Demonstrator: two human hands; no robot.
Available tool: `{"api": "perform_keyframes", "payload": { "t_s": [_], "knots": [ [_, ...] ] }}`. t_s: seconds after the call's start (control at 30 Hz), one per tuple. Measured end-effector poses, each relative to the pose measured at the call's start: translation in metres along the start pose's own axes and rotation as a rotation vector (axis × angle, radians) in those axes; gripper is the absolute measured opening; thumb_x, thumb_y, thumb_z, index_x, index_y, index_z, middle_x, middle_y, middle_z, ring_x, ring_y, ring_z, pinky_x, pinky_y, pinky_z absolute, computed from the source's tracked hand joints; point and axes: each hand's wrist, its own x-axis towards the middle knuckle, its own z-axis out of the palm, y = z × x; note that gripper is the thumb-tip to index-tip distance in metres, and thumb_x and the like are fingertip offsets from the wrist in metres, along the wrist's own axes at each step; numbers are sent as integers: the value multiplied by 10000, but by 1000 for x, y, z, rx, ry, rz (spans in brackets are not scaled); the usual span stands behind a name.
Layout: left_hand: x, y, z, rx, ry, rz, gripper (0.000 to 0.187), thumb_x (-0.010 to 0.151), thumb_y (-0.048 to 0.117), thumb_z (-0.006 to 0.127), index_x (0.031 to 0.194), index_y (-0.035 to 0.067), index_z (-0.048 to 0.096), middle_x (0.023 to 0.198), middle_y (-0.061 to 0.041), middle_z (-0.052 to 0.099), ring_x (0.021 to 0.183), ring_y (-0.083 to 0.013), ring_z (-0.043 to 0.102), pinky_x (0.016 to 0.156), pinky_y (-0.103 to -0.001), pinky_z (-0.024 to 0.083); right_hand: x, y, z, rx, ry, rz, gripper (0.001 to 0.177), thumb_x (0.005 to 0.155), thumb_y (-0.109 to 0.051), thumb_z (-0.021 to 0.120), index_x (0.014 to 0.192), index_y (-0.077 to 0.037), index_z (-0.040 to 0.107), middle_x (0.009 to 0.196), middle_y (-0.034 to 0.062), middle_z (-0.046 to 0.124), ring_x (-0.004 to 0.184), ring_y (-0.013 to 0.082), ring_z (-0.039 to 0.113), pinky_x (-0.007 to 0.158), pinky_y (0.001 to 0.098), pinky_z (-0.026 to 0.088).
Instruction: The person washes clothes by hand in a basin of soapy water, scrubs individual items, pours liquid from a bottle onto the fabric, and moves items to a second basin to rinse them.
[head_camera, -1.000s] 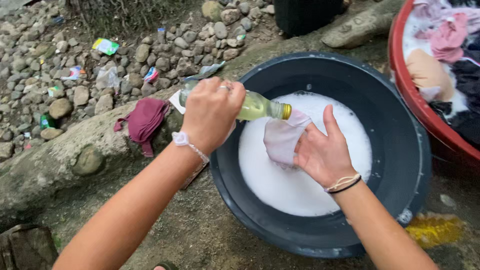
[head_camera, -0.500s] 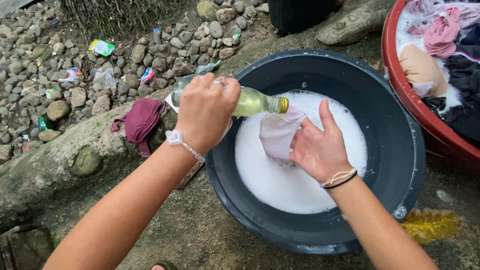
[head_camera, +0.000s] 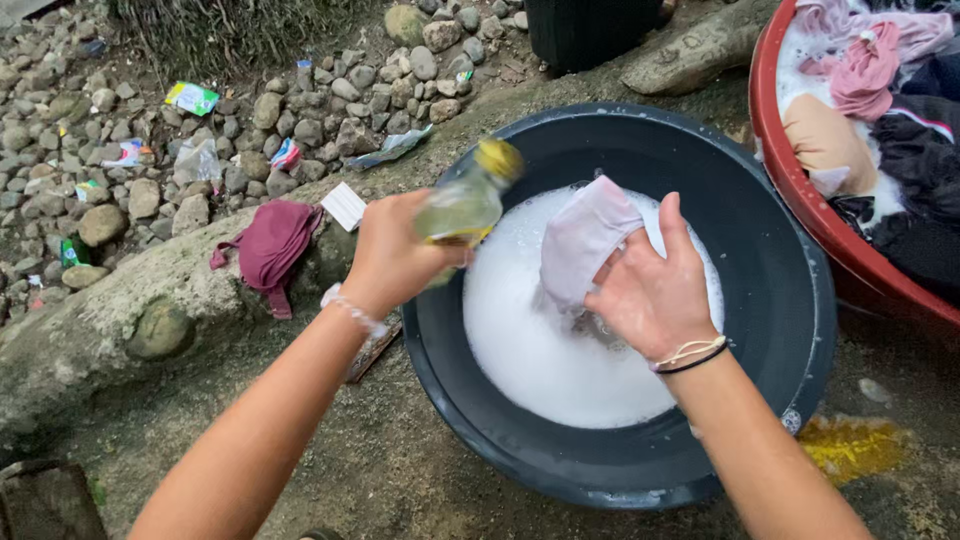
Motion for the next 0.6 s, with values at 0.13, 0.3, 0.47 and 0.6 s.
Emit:
{"api": "perform_keyframes", "payload": {
  "t_s": [0.13, 0.3, 0.47, 0.6],
  "knots": [
    [10, 12, 0, 647, 63, 266, 218, 665, 77, 782, 866, 65, 700, 823, -106, 738, 804, -327, 700, 680, -458, 532, 1, 0, 0, -62, 45, 50, 815, 885, -758, 314, 1558, -304, 389, 1500, 52, 498, 1367, 303, 480, 1098, 663, 347],
    [27, 28, 2, 924, 82, 539, 169, 751, 95, 759, 892, 65, 672, 828, -120, 712, 833, -291, 692, 747, -397, 537, 3, 2, -2, 1, -25, 40, 824, 889, -779, 306, 1572, -322, 357, 1534, 100, 467, 1381, 375, 476, 1103, 686, 346],
    [32, 36, -7, 814, -1, 497, 222, 648, 98, 768, 858, 76, 697, 812, -124, 723, 807, -320, 699, 735, -435, 539, 1, 1, 0, 21, -26, 39, 812, 887, -777, 314, 1573, -344, 363, 1529, 127, 470, 1395, 375, 470, 1121, 689, 336],
    [31, 25, -12, 446, -88, 167, 350, 578, 184, 831, 906, 95, 750, 785, -147, 723, 762, -344, 708, 714, -466, 543, 1, -1, 1, 45, -37, 36, 802, 892, -772, 333, 1563, -336, 369, 1532, 165, 483, 1420, 388, 468, 1137, 687, 328]
  ]
}}
